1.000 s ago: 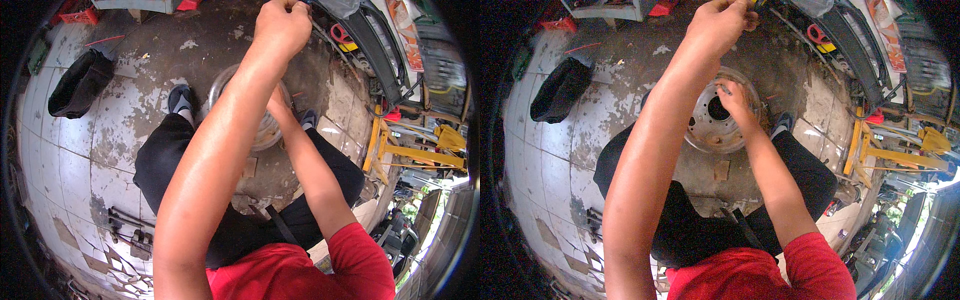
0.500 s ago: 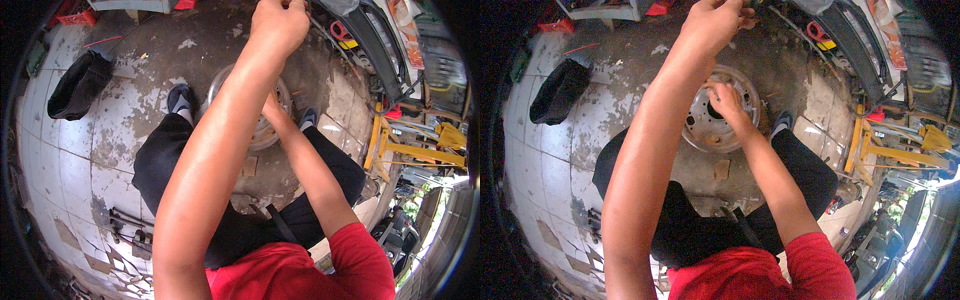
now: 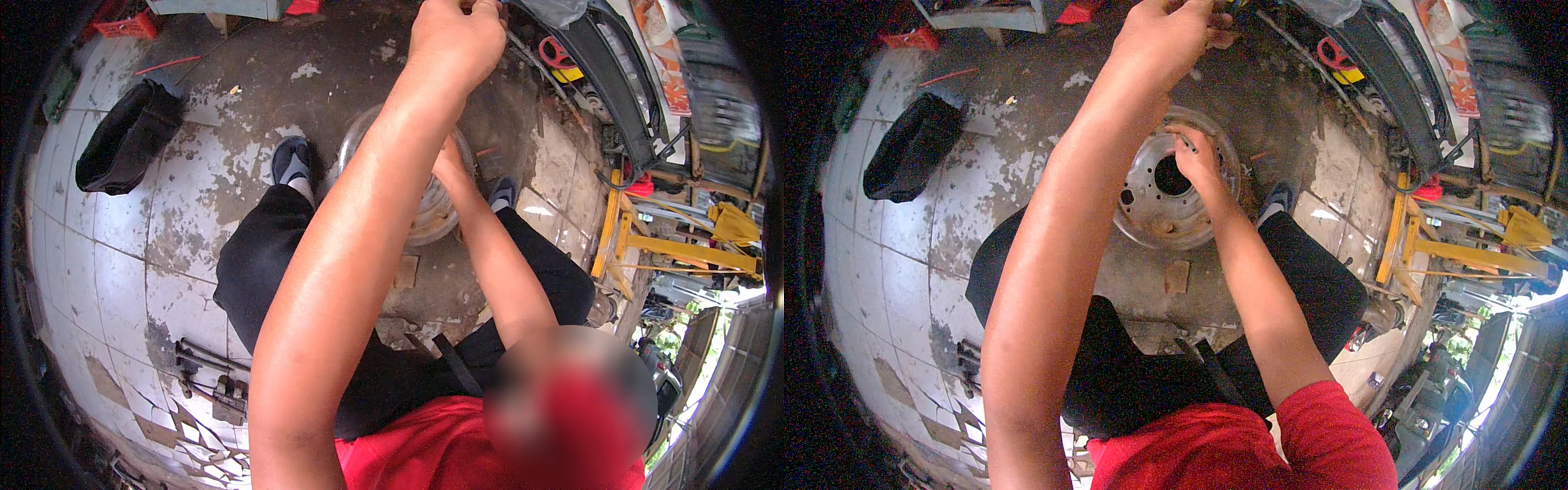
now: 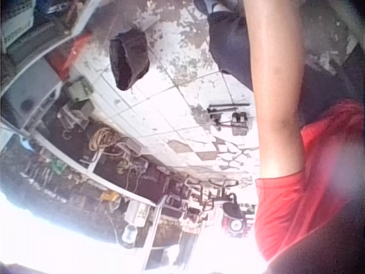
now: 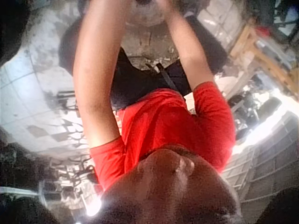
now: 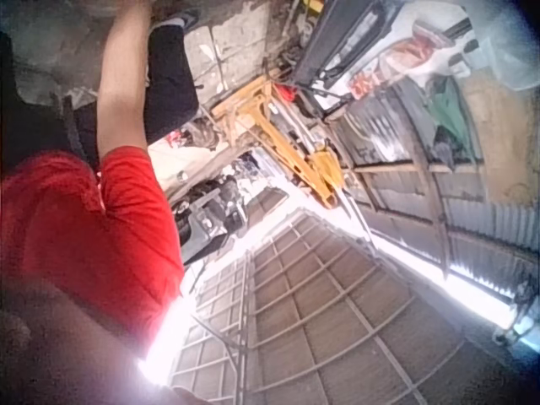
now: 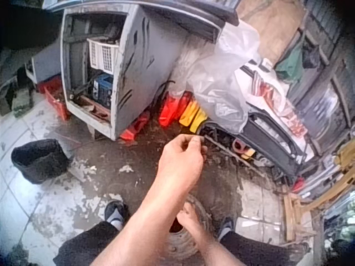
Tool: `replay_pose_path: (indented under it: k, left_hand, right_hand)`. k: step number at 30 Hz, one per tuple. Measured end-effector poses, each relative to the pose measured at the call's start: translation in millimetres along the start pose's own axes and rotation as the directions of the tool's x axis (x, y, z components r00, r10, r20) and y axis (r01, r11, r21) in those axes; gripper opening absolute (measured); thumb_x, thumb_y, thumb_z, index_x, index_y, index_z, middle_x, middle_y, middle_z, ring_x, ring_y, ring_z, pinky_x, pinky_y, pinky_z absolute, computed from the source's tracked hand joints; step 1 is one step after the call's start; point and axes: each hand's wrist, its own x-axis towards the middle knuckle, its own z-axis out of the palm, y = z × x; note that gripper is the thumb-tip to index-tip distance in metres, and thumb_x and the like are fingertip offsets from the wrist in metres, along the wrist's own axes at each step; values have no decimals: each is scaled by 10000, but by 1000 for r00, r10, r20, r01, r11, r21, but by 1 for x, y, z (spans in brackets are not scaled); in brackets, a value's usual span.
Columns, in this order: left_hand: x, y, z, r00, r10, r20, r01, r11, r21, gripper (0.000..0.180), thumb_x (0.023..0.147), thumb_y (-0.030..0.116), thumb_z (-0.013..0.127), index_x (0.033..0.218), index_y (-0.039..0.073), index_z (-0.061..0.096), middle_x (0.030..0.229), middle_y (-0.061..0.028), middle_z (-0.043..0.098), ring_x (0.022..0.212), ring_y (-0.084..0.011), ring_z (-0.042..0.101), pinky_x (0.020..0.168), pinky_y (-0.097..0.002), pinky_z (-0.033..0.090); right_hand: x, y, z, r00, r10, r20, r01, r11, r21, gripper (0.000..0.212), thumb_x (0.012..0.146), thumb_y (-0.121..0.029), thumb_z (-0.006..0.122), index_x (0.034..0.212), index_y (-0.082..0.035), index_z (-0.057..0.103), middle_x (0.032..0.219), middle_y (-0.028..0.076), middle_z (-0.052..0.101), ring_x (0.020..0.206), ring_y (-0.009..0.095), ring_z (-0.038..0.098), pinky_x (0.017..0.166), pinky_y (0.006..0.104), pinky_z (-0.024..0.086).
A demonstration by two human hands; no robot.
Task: The person sits on the floor and uses a small metal tool to scrape and clean the surface of a detached wheel hub. They repeatedly scrape around the bolt holes and central area, occasionally wiping away debris with their fingers.
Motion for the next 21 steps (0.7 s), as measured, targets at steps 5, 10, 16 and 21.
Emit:
replay_pose_path:
  k: [5, 10, 16, 21]
  left_hand:
    - [-6, 9, -1, 1000, -2, 13, 2, 1000, -17, 295, 944, 234, 506, 1014, -12, 652, 839, -86, 694, 758, -155, 641, 707, -289, 492]
    - [-9, 8, -7, 1000, -13, -9, 13, 1000, -5, 296, 940, 239, 511, 1018, -8, 653, 846, -90, 698, 768, -156, 646, 713, -290, 492]
    - [-9, 10, -3, 1000, 9, -6, -9, 999, 42, 297, 935, 242, 520, 1027, -5, 656, 856, -95, 703, 781, -158, 651, 720, -291, 493]
    - [-14, 13, 1, 999, -20, 28, 20, 1000, 7, 306, 942, 244, 517, 1047, -10, 651, 863, -98, 701, 794, -159, 650, 730, -287, 492]
  right_hand:
    - [2, 20, 14, 997, -73, 38, 68, 991, 116, 249, 932, 1, 467, 1093, -45, 651, 1104, 116, 664, 771, 196, 701, 720, 300, 526]
    - [5, -2, -4, 997, 65, 33, -67, 997, 38, 224, 942, -12, 471, 1062, -51, 656, 1095, 102, 667, 743, 193, 697, 697, 294, 529]
    - [-1, 8, 14, 997, -70, -29, 73, 989, 127, 209, 954, -28, 470, 1025, -59, 664, 1090, 102, 668, 733, 205, 704, 672, 285, 529]
    - [4, 45, 0, 996, -54, -68, 60, 994, 90, 194, 956, -20, 474, 1015, -35, 659, 1077, 111, 659, 785, 212, 688, 700, 289, 565]
